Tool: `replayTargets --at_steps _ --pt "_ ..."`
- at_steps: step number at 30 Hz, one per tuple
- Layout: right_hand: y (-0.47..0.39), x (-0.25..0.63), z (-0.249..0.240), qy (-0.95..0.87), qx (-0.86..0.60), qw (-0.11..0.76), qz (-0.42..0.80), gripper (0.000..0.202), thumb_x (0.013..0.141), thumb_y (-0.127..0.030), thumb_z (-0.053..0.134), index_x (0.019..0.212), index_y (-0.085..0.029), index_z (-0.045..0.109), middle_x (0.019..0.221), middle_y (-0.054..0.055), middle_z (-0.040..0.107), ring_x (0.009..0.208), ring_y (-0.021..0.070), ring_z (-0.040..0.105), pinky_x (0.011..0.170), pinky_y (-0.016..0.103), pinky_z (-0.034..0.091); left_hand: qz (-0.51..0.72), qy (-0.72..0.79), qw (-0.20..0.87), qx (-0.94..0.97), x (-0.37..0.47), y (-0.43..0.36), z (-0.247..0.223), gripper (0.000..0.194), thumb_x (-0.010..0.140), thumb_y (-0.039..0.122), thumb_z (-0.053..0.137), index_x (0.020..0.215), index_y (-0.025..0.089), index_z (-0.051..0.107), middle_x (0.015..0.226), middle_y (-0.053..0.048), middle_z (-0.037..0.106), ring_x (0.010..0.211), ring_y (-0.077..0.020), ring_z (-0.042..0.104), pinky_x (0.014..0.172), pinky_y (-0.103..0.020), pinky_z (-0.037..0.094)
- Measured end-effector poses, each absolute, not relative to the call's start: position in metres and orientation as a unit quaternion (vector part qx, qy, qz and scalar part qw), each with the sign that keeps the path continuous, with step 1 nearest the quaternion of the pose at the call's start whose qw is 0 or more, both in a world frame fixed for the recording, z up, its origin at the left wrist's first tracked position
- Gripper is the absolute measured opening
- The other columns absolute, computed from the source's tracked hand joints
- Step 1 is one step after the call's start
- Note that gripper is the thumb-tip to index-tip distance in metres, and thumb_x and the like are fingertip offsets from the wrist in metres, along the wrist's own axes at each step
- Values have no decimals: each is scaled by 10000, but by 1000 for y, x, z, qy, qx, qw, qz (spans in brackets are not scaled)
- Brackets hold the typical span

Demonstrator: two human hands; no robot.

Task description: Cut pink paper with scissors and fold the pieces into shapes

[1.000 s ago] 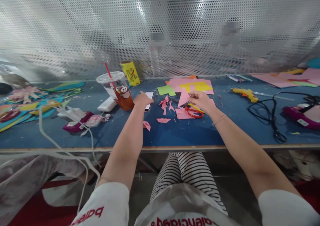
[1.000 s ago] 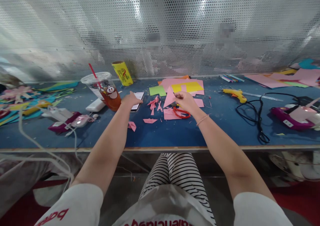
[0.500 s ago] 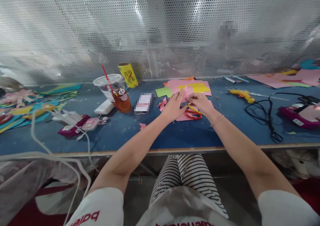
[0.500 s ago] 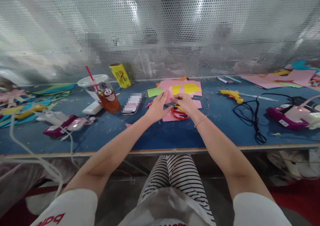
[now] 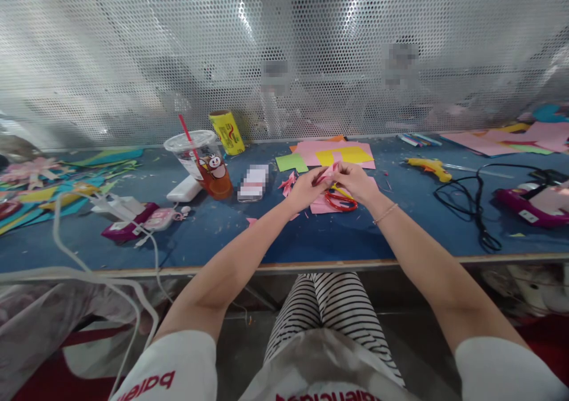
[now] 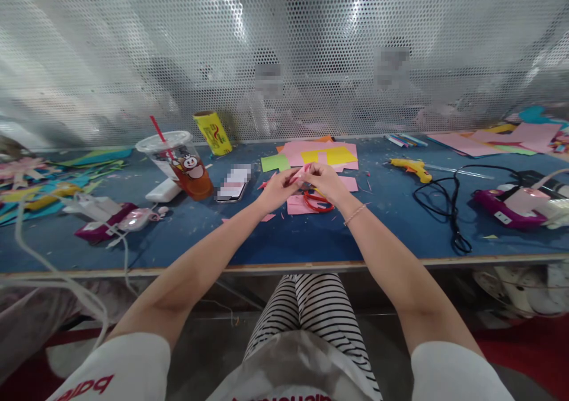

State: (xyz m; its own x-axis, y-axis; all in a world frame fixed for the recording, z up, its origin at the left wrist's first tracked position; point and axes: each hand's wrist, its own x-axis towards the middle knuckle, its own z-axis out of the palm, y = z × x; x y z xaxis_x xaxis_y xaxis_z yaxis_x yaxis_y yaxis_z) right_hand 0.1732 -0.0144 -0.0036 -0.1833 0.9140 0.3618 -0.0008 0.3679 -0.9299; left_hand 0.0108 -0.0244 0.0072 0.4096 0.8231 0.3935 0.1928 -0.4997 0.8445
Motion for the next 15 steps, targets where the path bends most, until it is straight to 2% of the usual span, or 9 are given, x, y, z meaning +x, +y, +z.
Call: replayTargets --at_steps 4,9,15 --pt "-21 174 4 -665 -371 513 396 376 667 -464 665 612 -195 409 573 -51 448 508 70 413 502 226 349 429 298 529 669 11 -25 11 353 706 345 639 1001 151 636 904 -57 671 780 -163 647 730 -298 504" --pt "-24 173 7 -689 -403 494 344 337 696 -382 646 620 -208 367 533 -69 376 476 74 399 476 231 334 487 348 558 575 14 -26 11 224 715 357 631 733 133 633 689 -13 633 679 -129 616 704 -294 518" --pt "-23 171 7 -643 -405 548 349 268 692 -340 641 697 -202 412 617 -55 427 515 78 448 505 245 396 531 322 628 470 10 -23 14 212 620 279 718 723 136 601 632 10 609 617 -117 595 705 -329 529"
